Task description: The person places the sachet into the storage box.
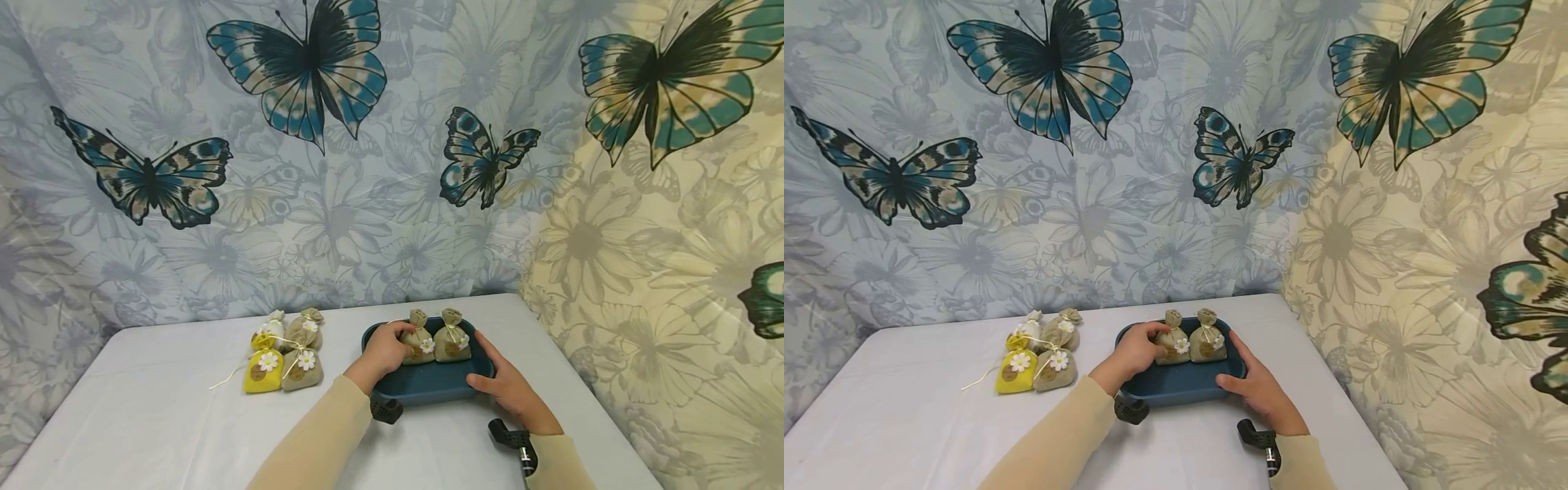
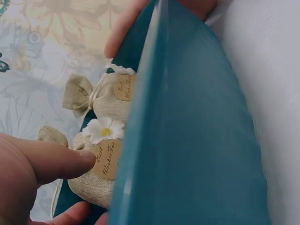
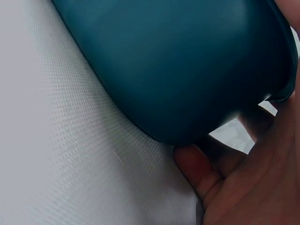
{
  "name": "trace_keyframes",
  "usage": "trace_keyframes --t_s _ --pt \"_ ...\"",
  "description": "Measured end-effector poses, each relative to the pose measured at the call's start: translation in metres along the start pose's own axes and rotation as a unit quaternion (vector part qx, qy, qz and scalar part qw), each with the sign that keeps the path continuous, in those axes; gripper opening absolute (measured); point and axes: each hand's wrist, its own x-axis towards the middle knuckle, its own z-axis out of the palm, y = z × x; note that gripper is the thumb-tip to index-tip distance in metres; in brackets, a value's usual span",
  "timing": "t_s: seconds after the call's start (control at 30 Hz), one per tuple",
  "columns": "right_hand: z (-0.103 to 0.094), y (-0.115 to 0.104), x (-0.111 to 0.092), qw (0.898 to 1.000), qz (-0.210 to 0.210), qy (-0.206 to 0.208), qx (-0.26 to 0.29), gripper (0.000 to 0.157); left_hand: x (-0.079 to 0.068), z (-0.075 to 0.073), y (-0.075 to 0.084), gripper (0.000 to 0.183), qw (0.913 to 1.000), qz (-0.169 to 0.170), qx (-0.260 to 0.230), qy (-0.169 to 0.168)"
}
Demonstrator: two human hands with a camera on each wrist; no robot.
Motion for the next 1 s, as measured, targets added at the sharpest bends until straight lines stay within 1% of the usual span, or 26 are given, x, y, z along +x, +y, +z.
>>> trace_keyframes --t_s 0.07,0.17,0.33,0.47,0.57,0.8,1.0 --pt "-0.0003 -0.0002 0.0002 1.000 -0.002 -0.001 0.003 0.095 -0.0023 -0.0001 0.0010 0.051 0.9997 -0.011 -0.022 0.002" --pt "-0.0002 -0.0010 0.0003 1.000 -0.001 -0.001 0.007 0.095 -0.0036 0.0004 0.0001 0.053 0.9987 -0.018 -0.047 -0.001" --pt "0.0006 -0.0030 -0.0006 1.000 0.001 -0.001 0.010 0.094 -0.0028 0.0019 -0.0043 0.056 0.9963 -0.018 -0.082 -0.014" --pt "0.0009 -0.0048 -0.0023 1.000 0.005 0.002 0.006 0.094 -0.0020 0.0027 -0.0056 0.059 0.9942 -0.026 -0.102 -0.023" --pt "0.0010 -0.0058 -0.0030 1.000 0.006 0.003 0.002 0.094 -0.0017 0.0026 -0.0052 0.061 0.9929 -0.037 -0.110 -0.026" --pt "0.0014 -0.0057 -0.0033 1.000 0.012 0.004 -0.006 0.095 -0.0019 0.0022 -0.0055 0.058 0.9914 -0.040 -0.120 -0.032" --pt "0.0014 -0.0055 -0.0030 1.000 0.013 0.006 -0.012 0.094 -0.0038 0.0011 -0.0035 0.055 0.9950 -0.034 -0.091 -0.025"
